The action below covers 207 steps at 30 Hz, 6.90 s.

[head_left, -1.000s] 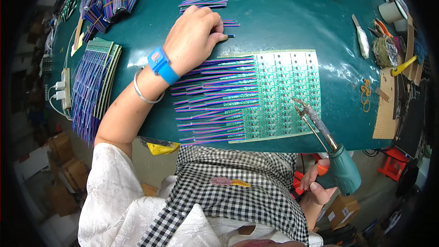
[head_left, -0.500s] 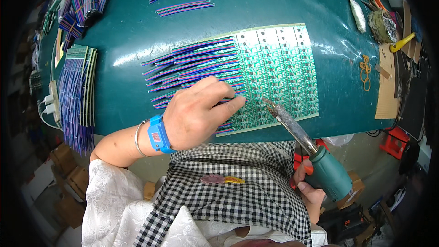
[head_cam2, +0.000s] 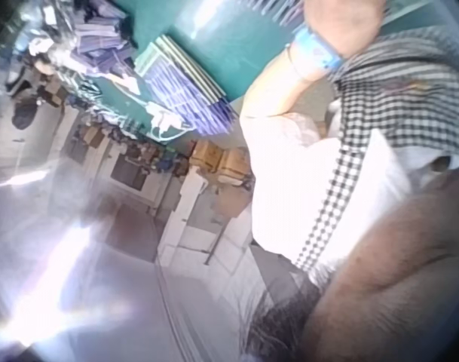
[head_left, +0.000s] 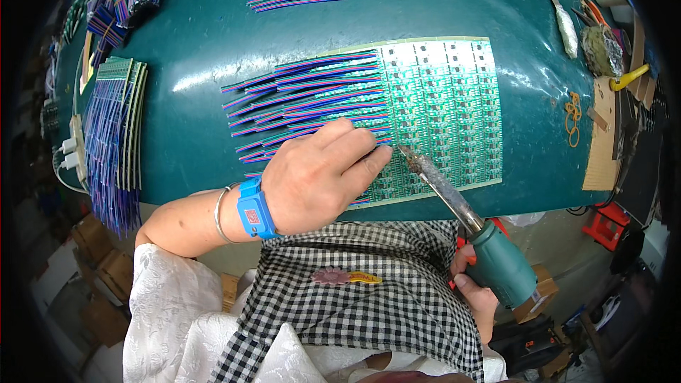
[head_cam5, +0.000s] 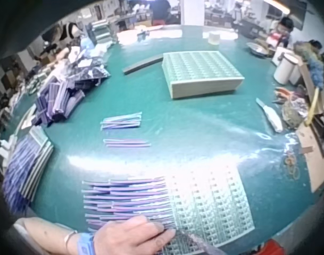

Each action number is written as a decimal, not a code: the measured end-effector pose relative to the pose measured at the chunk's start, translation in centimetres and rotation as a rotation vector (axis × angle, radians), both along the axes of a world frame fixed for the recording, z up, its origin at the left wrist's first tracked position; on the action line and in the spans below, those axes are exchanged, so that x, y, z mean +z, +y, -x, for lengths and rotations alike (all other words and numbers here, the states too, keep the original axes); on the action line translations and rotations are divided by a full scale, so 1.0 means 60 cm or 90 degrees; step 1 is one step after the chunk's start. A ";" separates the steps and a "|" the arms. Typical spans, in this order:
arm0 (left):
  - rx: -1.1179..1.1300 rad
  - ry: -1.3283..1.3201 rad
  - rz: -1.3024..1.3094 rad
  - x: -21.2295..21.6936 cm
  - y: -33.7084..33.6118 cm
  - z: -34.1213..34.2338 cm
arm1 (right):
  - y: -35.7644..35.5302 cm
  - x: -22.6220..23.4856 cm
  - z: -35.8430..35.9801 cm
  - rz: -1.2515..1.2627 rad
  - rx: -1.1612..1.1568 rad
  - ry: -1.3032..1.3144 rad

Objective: Insert and solder wires onto printed circuit boards (PCBs).

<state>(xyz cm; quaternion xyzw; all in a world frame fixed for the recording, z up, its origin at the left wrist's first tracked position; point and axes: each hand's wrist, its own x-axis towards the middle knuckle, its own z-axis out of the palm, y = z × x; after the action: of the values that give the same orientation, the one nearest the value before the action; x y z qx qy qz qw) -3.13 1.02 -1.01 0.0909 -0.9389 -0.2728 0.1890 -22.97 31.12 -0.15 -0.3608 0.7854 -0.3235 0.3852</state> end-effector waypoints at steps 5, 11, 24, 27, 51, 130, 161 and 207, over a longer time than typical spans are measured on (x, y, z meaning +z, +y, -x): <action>0.004 0.014 0.015 -0.004 0.003 -0.003 | -0.023 -0.001 0.007 0.027 0.020 -0.053; -0.005 -0.010 0.034 0.000 0.002 -0.001 | -0.030 0.001 0.003 0.041 0.026 -0.023; -0.009 -0.006 0.067 0.002 0.002 -0.002 | 0.029 -0.015 0.010 -0.029 0.010 -0.013; -0.006 -0.009 0.058 0.001 0.004 -0.001 | 0.031 -0.021 0.013 -0.004 0.024 0.025; -0.010 -0.016 0.052 0.004 0.002 -0.001 | 0.037 -0.027 0.013 0.029 -0.011 0.009; -0.048 -0.011 0.088 0.008 0.002 0.000 | -0.005 -0.017 0.023 0.150 -0.041 -0.227; 0.164 -0.056 0.111 0.108 -0.088 0.002 | -0.192 0.045 0.284 0.614 -0.470 -0.085; 0.308 -0.049 0.028 -0.012 -0.250 0.055 | -0.116 0.006 0.060 0.394 -0.112 -0.300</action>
<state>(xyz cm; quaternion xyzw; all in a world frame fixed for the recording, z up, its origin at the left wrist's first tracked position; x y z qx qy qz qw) -6.45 -14.00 -1.75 0.3194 -0.9020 -0.1954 0.2148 -26.59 24.18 0.23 -0.3070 0.5689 -0.6504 0.3988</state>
